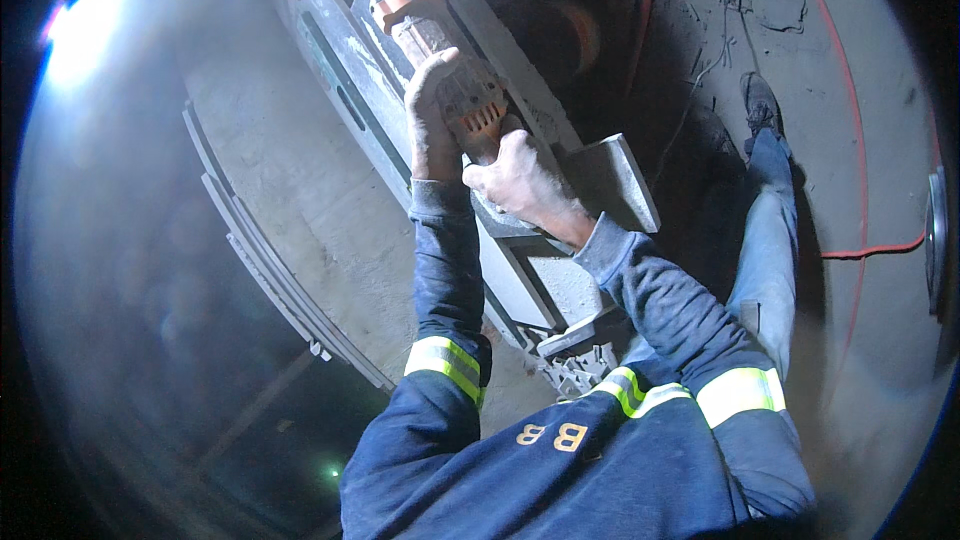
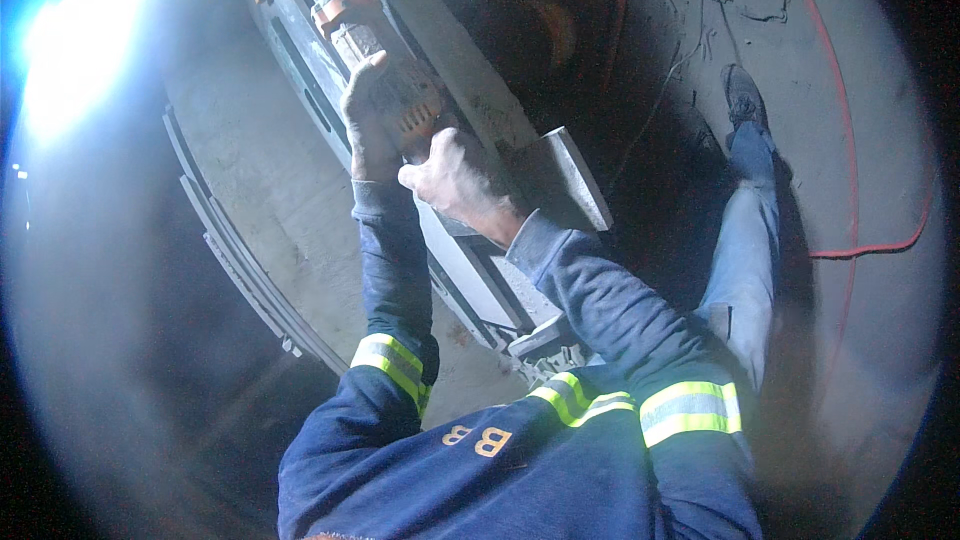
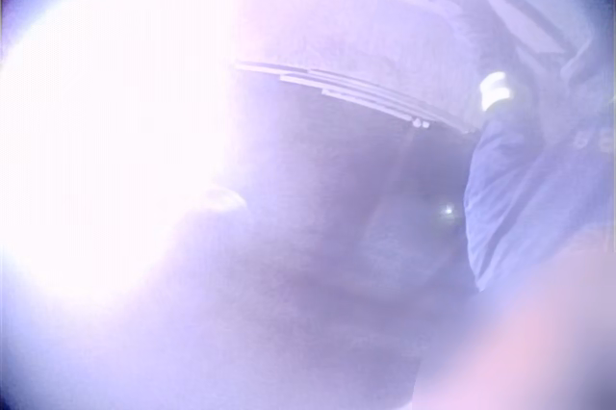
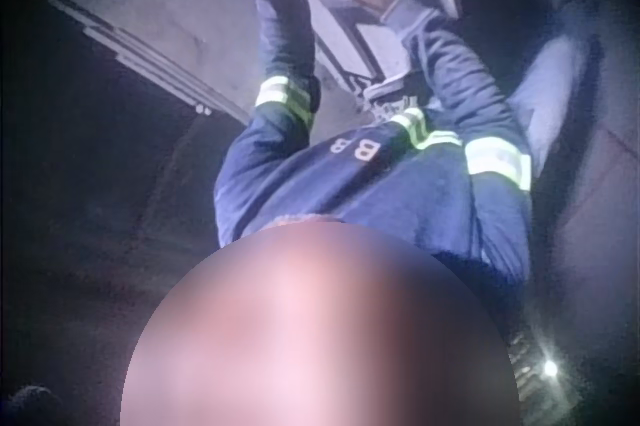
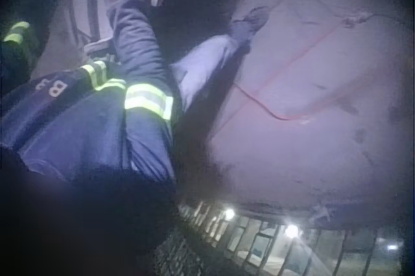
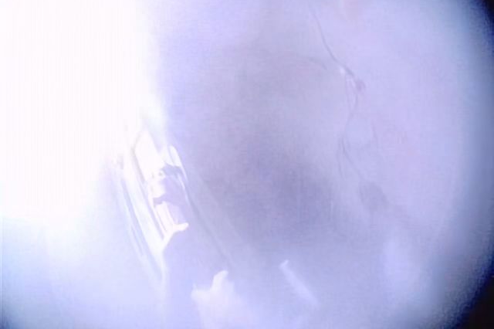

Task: The person uses an angle grinder to cut a rectangular tile placed on a metal stand. The person holds the tile with one hand and operates the grinder with the other, generating dust as the cut progresses.

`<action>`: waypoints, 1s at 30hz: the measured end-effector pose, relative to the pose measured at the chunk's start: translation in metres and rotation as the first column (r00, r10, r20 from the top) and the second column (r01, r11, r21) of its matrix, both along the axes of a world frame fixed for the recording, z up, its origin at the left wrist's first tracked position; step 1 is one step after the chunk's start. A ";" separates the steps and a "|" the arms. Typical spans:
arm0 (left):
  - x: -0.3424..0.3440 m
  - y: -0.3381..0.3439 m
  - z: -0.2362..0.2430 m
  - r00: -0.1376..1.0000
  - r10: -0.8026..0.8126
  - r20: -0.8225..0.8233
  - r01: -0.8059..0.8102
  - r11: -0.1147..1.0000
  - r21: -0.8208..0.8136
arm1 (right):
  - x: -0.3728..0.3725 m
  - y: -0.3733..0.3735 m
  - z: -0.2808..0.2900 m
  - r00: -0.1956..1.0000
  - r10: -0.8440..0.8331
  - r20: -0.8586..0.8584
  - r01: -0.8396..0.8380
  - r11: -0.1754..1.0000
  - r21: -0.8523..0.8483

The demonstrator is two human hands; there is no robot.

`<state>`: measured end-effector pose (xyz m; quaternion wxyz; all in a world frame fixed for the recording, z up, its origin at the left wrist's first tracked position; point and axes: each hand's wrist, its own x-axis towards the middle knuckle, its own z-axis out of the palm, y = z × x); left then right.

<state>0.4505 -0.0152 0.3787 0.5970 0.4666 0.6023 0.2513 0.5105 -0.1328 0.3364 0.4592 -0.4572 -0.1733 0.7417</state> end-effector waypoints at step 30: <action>-0.008 0.016 -0.005 0.994 -0.110 -0.016 0.111 0.994 0.025 | 0.000 0.010 -0.001 0.998 -0.028 0.061 0.025 0.999 0.043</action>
